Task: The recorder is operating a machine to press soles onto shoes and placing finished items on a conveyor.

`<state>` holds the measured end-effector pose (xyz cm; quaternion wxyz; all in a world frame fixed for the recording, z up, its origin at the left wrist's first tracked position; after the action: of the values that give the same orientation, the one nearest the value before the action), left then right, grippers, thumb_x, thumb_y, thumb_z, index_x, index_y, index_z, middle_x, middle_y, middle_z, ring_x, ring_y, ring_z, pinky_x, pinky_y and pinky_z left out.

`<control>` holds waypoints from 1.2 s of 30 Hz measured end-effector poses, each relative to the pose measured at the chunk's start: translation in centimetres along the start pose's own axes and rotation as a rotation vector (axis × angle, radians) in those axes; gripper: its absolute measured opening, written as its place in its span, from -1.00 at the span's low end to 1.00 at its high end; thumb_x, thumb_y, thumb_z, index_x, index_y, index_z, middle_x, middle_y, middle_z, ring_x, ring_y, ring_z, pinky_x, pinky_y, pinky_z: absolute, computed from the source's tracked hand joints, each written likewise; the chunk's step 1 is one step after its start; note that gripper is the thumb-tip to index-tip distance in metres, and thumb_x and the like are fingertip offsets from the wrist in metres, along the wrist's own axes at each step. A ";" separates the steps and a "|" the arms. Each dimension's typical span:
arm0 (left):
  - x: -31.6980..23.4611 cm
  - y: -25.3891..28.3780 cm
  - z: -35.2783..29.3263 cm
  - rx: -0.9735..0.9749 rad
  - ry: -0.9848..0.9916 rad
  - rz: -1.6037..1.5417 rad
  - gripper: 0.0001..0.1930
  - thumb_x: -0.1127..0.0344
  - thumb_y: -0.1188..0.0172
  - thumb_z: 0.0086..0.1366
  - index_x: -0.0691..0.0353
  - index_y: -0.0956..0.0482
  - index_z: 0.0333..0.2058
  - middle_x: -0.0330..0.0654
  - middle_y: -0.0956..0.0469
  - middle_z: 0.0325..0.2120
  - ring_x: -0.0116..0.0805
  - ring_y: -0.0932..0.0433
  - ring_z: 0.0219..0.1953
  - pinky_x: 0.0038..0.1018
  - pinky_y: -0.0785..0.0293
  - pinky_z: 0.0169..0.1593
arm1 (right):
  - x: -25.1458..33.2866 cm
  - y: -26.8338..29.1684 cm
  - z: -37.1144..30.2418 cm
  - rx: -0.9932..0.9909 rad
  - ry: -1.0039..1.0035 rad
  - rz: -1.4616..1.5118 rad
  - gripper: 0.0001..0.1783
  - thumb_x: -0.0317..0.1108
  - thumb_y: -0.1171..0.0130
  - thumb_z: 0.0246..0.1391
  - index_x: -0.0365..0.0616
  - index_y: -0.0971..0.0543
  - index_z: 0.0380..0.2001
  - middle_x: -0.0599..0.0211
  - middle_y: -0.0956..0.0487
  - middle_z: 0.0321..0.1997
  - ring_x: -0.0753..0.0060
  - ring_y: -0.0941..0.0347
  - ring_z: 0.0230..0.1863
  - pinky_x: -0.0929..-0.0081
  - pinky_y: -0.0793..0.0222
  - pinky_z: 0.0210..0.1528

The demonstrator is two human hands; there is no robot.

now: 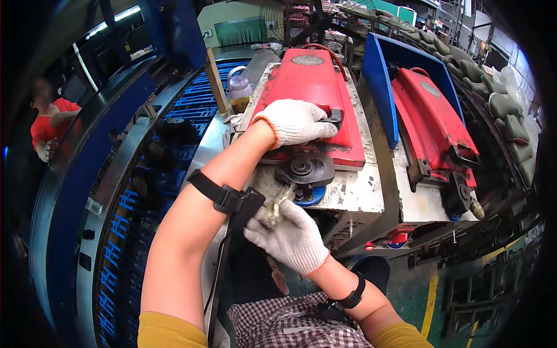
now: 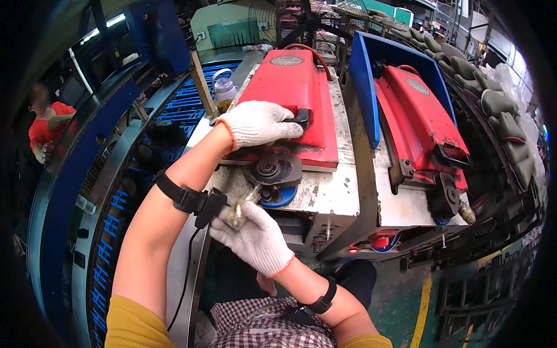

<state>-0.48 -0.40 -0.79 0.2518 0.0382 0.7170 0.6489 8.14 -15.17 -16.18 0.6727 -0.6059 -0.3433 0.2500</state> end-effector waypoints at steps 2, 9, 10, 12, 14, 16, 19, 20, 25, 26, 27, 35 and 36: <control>0.4 -0.8 0.1 -0.037 -0.012 0.014 -0.48 -0.23 -0.11 0.33 0.09 -0.73 -0.09 -0.09 -0.71 -0.40 -0.15 -0.70 -0.28 -0.28 -0.54 -0.09 | 0.6 0.1 -1.0 -0.017 -0.043 0.011 -0.54 0.04 -0.16 0.31 -0.06 -0.50 0.06 0.43 -0.48 -0.25 0.37 -0.34 -0.28 0.29 -0.34 -0.08; 1.0 -2.5 0.3 -0.231 -0.148 0.093 -0.53 -0.19 -0.13 0.34 0.08 -0.72 -0.13 -0.01 -0.70 -0.28 0.01 -0.68 -0.16 -0.23 -0.55 -0.03 | 12.3 0.3 -11.9 -0.319 0.233 -0.592 -0.34 0.09 -0.06 0.40 -0.02 -0.32 0.40 0.23 -0.62 -0.23 0.46 -0.50 -0.34 0.44 -0.48 -0.24; 0.5 -2.6 0.3 -0.238 -0.122 0.093 -0.53 -0.19 -0.11 0.36 0.07 -0.71 -0.14 0.00 -0.70 -0.25 0.04 -0.68 -0.14 -0.19 -0.55 0.00 | 14.2 0.0 -13.8 -0.338 0.254 -0.769 -0.38 0.04 -0.07 0.41 -0.04 -0.35 0.38 0.17 -0.64 -0.21 0.42 -0.55 -0.32 0.42 -0.52 -0.20; 0.0 -2.8 -0.8 -0.342 -0.059 0.078 -0.58 -0.15 -0.14 0.36 0.06 -0.68 -0.14 0.01 -0.71 -0.25 0.05 -0.69 -0.13 -0.17 -0.55 0.00 | 17.7 -1.7 -17.2 -0.420 0.354 -1.203 -0.47 -0.06 -0.10 0.41 -0.10 -0.44 0.30 0.13 -0.65 -0.17 0.37 -0.60 -0.24 0.42 -0.55 -0.12; -0.3 -3.4 -1.1 -0.462 0.014 -0.045 -0.63 -0.08 -0.22 0.35 0.08 -0.63 -0.09 -0.02 -0.71 -0.31 -0.03 -0.70 -0.18 -0.23 -0.56 -0.04 | 21.3 -3.4 -20.0 -0.618 0.667 -1.721 -0.59 -0.16 -0.11 0.39 -0.18 -0.55 0.15 0.19 -0.66 -0.16 0.36 -0.61 -0.16 0.44 -0.52 -0.05; -0.5 -4.3 -0.1 -0.600 0.020 -0.301 -0.59 0.01 -0.29 0.34 0.12 -0.56 0.02 -0.15 -0.71 -0.30 -0.22 -0.70 -0.19 -0.31 -0.56 -0.06 | 25.5 -4.1 -23.1 -0.808 1.055 -2.120 -0.65 -0.20 -0.12 0.35 -0.22 -0.61 0.03 0.21 -0.68 -0.15 0.28 -0.61 -0.09 0.38 -0.50 0.01; -3.0 -6.1 0.7 -0.784 -0.108 -0.580 -0.57 0.17 -0.33 0.33 0.23 -0.52 0.09 -0.07 -0.66 -0.12 -0.22 -0.67 -0.07 -0.30 -0.55 0.08 | 30.8 -4.6 -29.0 -1.399 1.023 -2.741 -0.65 -0.14 -0.09 0.34 -0.14 -0.63 -0.02 0.07 -0.67 -0.12 -0.04 -0.59 -0.05 0.13 -0.46 0.10; -5.4 -6.5 0.9 -0.779 -0.176 -0.547 -0.56 0.21 -0.33 0.32 0.22 -0.52 0.12 -0.03 -0.63 -0.07 -0.18 -0.65 -0.03 -0.30 -0.55 0.11 | 32.6 -3.3 -32.2 -1.538 0.857 -2.669 -0.61 -0.08 -0.04 0.37 -0.10 -0.63 0.01 0.03 -0.66 -0.07 -0.11 -0.57 -0.01 0.09 -0.45 0.11; -14.9 -9.1 0.9 -0.658 -0.432 -0.310 -0.59 0.26 -0.29 0.32 0.23 -0.54 0.11 -0.01 -0.60 -0.02 -0.13 -0.62 0.03 -0.29 -0.51 0.16 | 29.6 -2.3 -33.6 -2.027 0.511 -2.270 -0.44 0.14 0.21 0.44 0.04 -0.62 0.07 -0.02 -0.69 -0.07 -0.18 -0.58 0.04 -0.03 -0.48 0.06; -16.4 -9.7 1.3 -0.577 -0.458 -0.339 -0.59 0.25 -0.28 0.32 0.22 -0.54 0.11 0.00 -0.59 -0.03 -0.10 -0.62 0.03 -0.27 -0.51 0.16 | 27.8 -2.4 -33.4 -1.987 0.563 -2.363 -0.43 0.17 0.23 0.42 0.08 -0.62 0.09 -0.09 -0.68 -0.12 -0.21 -0.60 -0.02 -0.08 -0.49 0.00; -17.6 -10.2 1.6 -0.497 -0.476 -0.360 -0.59 0.24 -0.28 0.31 0.21 -0.55 0.10 0.01 -0.59 -0.04 -0.06 -0.61 0.02 -0.25 -0.51 0.15 | 26.1 -2.9 -32.6 -2.017 0.391 -2.357 -0.48 0.12 0.15 0.41 0.13 -0.56 0.19 -0.15 -0.67 -0.15 -0.22 -0.61 -0.04 -0.04 -0.51 -0.03; -21.4 -13.9 8.3 -0.508 -0.714 -0.058 -0.48 0.27 -0.27 0.22 0.28 -0.48 0.16 0.12 -0.52 0.11 0.12 -0.46 0.23 -0.16 -0.38 0.32 | 19.7 -6.8 -30.9 -1.342 0.501 -2.446 -0.48 -0.07 -0.14 0.33 0.01 -0.51 0.28 -0.02 -0.71 -0.12 -0.09 -0.65 -0.04 0.16 -0.55 0.03; -21.1 -14.2 9.1 -0.612 -0.738 0.040 -0.46 0.27 -0.28 0.20 0.28 -0.47 0.16 0.12 -0.50 0.13 0.13 -0.44 0.24 -0.15 -0.36 0.32 | 20.6 -7.7 -30.5 -1.330 0.533 -2.387 -0.56 -0.09 -0.15 0.32 -0.01 -0.62 0.17 0.01 -0.71 -0.12 -0.04 -0.67 -0.05 0.20 -0.56 0.03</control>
<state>25.52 -2.35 -7.99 0.4767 0.2036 0.3551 0.7780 44.02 -20.33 -6.19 0.1104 -0.1814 -0.5631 -0.7987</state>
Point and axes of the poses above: each hand's wrist, its own z-axis towards the middle knuckle, its own y-axis out of the back of the hand, x = y × z, the point moved 1 cm from there along z, towards the middle knuckle
